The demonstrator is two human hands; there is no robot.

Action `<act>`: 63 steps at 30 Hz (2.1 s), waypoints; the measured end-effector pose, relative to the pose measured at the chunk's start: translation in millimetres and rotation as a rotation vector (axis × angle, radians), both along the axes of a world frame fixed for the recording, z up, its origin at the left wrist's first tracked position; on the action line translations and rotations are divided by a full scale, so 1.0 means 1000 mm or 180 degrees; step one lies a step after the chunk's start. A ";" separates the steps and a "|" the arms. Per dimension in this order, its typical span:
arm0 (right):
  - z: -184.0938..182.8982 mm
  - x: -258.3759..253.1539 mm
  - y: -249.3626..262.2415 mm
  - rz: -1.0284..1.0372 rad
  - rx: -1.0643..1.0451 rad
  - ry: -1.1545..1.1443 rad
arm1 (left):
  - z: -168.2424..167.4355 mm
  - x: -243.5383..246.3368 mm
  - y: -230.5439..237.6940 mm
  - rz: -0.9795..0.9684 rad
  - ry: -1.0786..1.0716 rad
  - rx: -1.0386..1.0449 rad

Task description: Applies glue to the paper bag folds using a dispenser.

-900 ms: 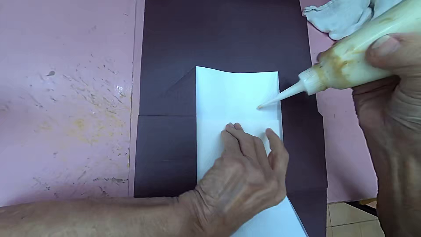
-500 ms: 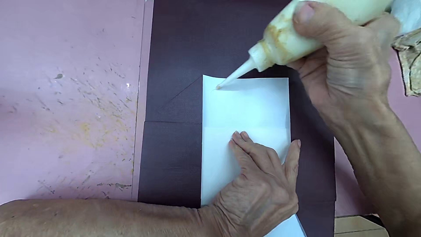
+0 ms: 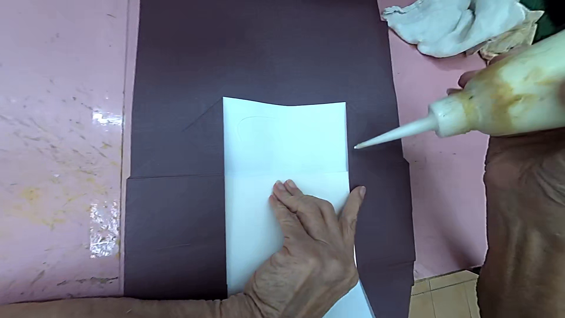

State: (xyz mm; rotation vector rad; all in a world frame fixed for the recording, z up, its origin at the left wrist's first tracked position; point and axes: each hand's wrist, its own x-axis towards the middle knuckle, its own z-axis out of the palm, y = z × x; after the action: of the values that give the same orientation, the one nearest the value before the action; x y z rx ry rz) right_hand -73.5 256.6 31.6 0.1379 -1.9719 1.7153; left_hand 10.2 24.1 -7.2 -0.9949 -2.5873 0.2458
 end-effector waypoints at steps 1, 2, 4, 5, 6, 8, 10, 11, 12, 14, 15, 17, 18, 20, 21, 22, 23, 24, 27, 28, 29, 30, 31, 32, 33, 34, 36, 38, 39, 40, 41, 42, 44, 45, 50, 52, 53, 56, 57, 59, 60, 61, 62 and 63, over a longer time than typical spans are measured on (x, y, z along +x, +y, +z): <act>-0.001 -0.001 0.003 -0.0120 -0.0020 0.0028 | 0.000 0.000 0.000 0.0003 0.0018 -0.0014; -0.003 0.004 0.006 -0.0099 -0.0084 0.0002 | 0.000 -0.001 0.000 -0.0003 0.0025 -0.0001; -0.007 0.008 0.003 -0.0058 -0.0244 -0.0080 | -0.001 -0.001 -0.001 -0.0016 0.0017 0.0056; -0.009 0.007 0.000 -0.0021 -0.0291 -0.0084 | -0.002 -0.001 -0.001 -0.0027 0.0024 0.0070; -0.010 0.005 -0.003 -0.0026 -0.0326 -0.0066 | -0.002 -0.001 -0.002 -0.0031 0.0030 0.0060; -0.010 -0.001 -0.006 -0.0152 -0.0263 0.0049 | -0.003 0.000 -0.002 -0.0017 0.0035 0.0073; -0.011 0.000 -0.001 -0.0251 -0.0234 0.0079 | -0.004 0.000 -0.002 -0.0011 0.0024 0.0123; -0.010 0.005 0.004 -0.0249 -0.0236 0.0013 | -0.004 0.000 -0.002 -0.0010 0.0019 0.0141; -0.010 0.012 0.010 -0.0197 -0.0264 -0.0067 | -0.004 0.000 -0.002 -0.0009 0.0009 0.0141; -0.012 0.028 0.023 -0.0044 -0.0317 -0.0107 | -0.002 0.000 -0.002 -0.0036 -0.0006 0.0039; -0.014 0.033 0.029 -0.0015 -0.0316 -0.0082 | -0.002 0.000 -0.003 -0.0036 -0.0003 0.0001; -0.016 0.039 0.039 -0.0071 -0.0352 -0.0049 | -0.002 0.000 -0.002 -0.0018 0.0000 -0.0014; -0.016 0.040 0.042 -0.0112 -0.0369 -0.0041 | -0.002 0.000 -0.002 0.0003 0.0007 0.0008; -0.016 0.043 0.047 -0.0195 -0.0400 -0.0049 | -0.003 0.001 -0.001 0.0030 0.0024 0.0026; -0.016 0.044 0.049 -0.0210 -0.0395 -0.0057 | -0.003 0.001 -0.001 0.0036 0.0042 0.0025; -0.016 0.046 0.052 -0.0201 -0.0381 -0.0068 | -0.003 0.001 -0.002 0.0019 0.0041 -0.0018; -0.016 0.047 0.054 -0.0192 -0.0374 -0.0058 | -0.002 0.001 -0.002 0.0001 0.0027 -0.0061; -0.016 0.048 0.056 -0.0209 -0.0354 -0.0032 | -0.002 0.001 -0.002 -0.0012 0.0022 -0.0066; -0.017 0.050 0.062 -0.0200 -0.0290 0.0027 | -0.003 0.000 -0.003 -0.0024 0.0037 -0.0032; -0.017 0.050 0.063 -0.0196 -0.0275 0.0048 | -0.003 0.000 -0.002 -0.0020 0.0051 -0.0026; -0.017 0.049 0.063 -0.0193 -0.0278 0.0062 | -0.003 0.000 -0.002 -0.0019 0.0063 -0.0040; -0.017 0.049 0.064 -0.0198 -0.0284 0.0059 | -0.003 0.000 -0.002 -0.0012 0.0081 -0.0068; -0.017 0.048 0.064 -0.0204 -0.0297 0.0049 | -0.002 0.000 -0.002 -0.0014 0.0082 -0.0099; -0.017 0.047 0.063 -0.0206 -0.0307 0.0051 | -0.002 0.000 -0.002 -0.0018 0.0073 -0.0118; -0.017 0.046 0.063 -0.0198 -0.0326 0.0055 | -0.002 0.000 -0.002 -0.0005 0.0073 -0.0106; -0.017 0.045 0.062 -0.0189 -0.0328 0.0058 | -0.003 0.000 -0.002 0.0002 0.0066 -0.0072; -0.016 0.043 0.058 -0.0170 -0.0303 0.0052 | -0.004 0.000 -0.002 -0.0002 0.0058 -0.0018; -0.015 0.040 0.053 -0.0147 -0.0303 0.0054 | -0.003 0.001 -0.002 -0.0008 0.0027 -0.0009; -0.014 0.037 0.050 -0.0139 -0.0304 0.0060 | -0.003 0.001 -0.002 -0.0004 0.0005 0.0027; -0.013 0.034 0.047 -0.0138 -0.0296 0.0052 | -0.003 0.001 -0.001 0.0009 0.0002 0.0062; -0.012 0.030 0.044 -0.0199 -0.0276 0.0027 | -0.003 0.001 -0.001 0.0016 -0.0008 0.0050; -0.011 0.025 0.040 -0.0326 -0.0244 -0.0006 | -0.003 0.001 -0.001 0.0023 -0.0008 0.0025; -0.009 0.017 0.033 -0.0391 -0.0238 -0.0003 | -0.002 0.001 -0.001 0.0013 0.0004 -0.0080; -0.008 0.014 0.031 -0.0363 -0.0241 0.0011 | -0.002 0.001 -0.001 0.0006 -0.0009 -0.0104; -0.006 -0.006 0.019 -0.0395 -0.0142 0.0101 | -0.002 0.001 0.000 0.0029 -0.0035 -0.0072; -0.005 -0.015 0.015 -0.0421 -0.0096 0.0131 | -0.002 0.001 0.000 0.0040 -0.0022 -0.0071; -0.004 -0.018 0.013 -0.0399 -0.0075 0.0115 | -0.003 0.001 0.000 0.0036 -0.0015 -0.0082; -0.002 -0.026 0.006 -0.0331 -0.0071 0.0115 | -0.002 0.001 0.000 0.0029 -0.0041 -0.0117; -0.002 -0.028 0.003 -0.0315 -0.0059 0.0124 | -0.002 0.002 0.001 0.0037 -0.0065 -0.0125; -0.001 -0.033 0.000 -0.0259 -0.0043 0.0155 | -0.002 0.002 0.001 0.0026 -0.0077 -0.0151; -0.001 -0.036 -0.002 -0.0221 -0.0043 0.0155 | -0.002 0.002 0.001 0.0026 -0.0082 -0.0158; -0.001 -0.038 -0.004 -0.0208 -0.0035 0.0158 | -0.001 0.002 0.001 0.0028 -0.0088 -0.0167; -0.001 -0.041 -0.006 -0.0194 -0.0022 0.0162 | -0.001 0.002 0.001 0.0031 -0.0116 -0.0176; 0.000 -0.043 -0.008 -0.0178 -0.0009 0.0160 | -0.001 0.002 0.001 0.0026 -0.0145 -0.0174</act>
State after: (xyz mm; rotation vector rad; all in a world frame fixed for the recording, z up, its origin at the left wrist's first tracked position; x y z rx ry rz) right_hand -116.9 249.0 31.4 0.1226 -1.9191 1.6635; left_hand 11.9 24.6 -7.9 -1.0206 -2.6391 0.3007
